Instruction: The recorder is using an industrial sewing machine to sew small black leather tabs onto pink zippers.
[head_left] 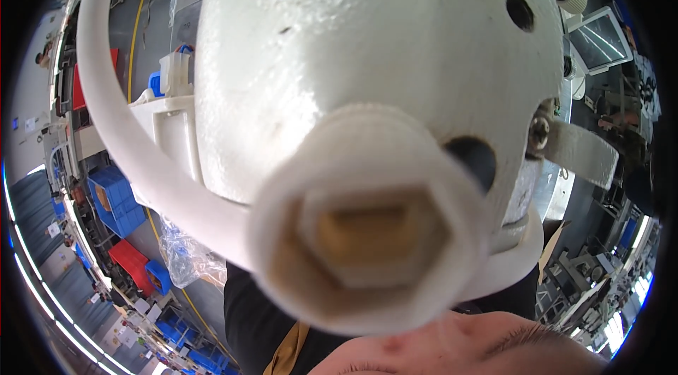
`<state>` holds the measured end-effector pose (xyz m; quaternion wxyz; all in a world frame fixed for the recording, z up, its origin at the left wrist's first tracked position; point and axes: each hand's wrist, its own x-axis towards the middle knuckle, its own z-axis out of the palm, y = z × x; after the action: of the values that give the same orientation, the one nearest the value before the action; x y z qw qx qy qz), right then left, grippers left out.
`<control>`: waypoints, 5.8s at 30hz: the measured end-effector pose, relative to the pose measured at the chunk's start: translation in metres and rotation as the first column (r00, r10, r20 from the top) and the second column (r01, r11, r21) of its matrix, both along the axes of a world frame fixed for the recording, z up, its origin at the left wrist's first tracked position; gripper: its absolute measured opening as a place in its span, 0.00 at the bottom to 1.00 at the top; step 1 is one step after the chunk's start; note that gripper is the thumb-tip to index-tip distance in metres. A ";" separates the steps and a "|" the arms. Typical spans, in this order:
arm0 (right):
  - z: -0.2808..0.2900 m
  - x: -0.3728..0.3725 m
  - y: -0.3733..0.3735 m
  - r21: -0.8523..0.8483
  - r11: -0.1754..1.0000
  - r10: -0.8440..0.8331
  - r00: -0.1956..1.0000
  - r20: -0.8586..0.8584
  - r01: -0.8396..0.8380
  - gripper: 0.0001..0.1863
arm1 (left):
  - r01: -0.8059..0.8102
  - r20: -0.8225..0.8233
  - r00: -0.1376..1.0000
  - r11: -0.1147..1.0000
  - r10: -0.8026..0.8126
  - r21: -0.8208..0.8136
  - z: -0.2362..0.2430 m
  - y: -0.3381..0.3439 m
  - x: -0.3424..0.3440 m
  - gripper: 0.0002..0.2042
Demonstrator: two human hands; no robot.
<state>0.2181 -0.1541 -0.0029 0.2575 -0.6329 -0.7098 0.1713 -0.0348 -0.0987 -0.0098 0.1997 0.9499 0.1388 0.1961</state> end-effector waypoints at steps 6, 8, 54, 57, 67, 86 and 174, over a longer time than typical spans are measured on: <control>0.066 -0.020 0.041 0.044 0.998 0.037 0.999 -0.012 -0.037 0.24 | -0.019 -0.010 1.000 1.000 0.019 -0.002 -0.016 0.041 0.042 0.16; 0.008 -0.009 0.007 0.138 0.989 0.031 0.994 0.105 -0.046 0.22 | -0.009 0.012 1.000 1.000 0.009 -0.018 -0.016 0.034 0.039 0.16; 0.010 -0.007 0.007 0.147 0.985 0.054 0.967 0.248 -0.093 0.13 | 0.219 -0.083 0.975 0.935 -0.204 0.279 0.005 0.107 0.042 0.17; 0.012 -0.013 0.008 0.172 0.984 0.006 0.966 0.259 -0.053 0.11 | 0.203 -0.090 0.978 0.948 -0.186 0.247 0.004 0.105 0.042 0.10; 0.013 -0.014 0.012 0.237 0.967 0.027 0.963 0.268 -0.093 0.11 | 0.143 -0.121 0.987 0.924 -0.107 0.355 0.000 0.097 0.042 0.17; 0.011 -0.068 0.023 0.308 0.928 -0.294 0.919 0.263 0.209 0.15 | 0.146 -0.183 0.977 0.971 -0.110 0.192 0.005 0.094 0.048 0.16; 0.007 -0.071 0.024 0.317 0.910 -0.375 0.858 0.350 0.268 0.13 | -0.064 -0.204 0.960 0.859 0.192 0.508 0.008 0.073 0.048 0.17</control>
<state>0.1471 -0.1297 0.0046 0.2106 -0.7258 -0.6469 -0.1023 0.0128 -0.0255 -0.0013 -0.0835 0.9746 0.1709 0.1182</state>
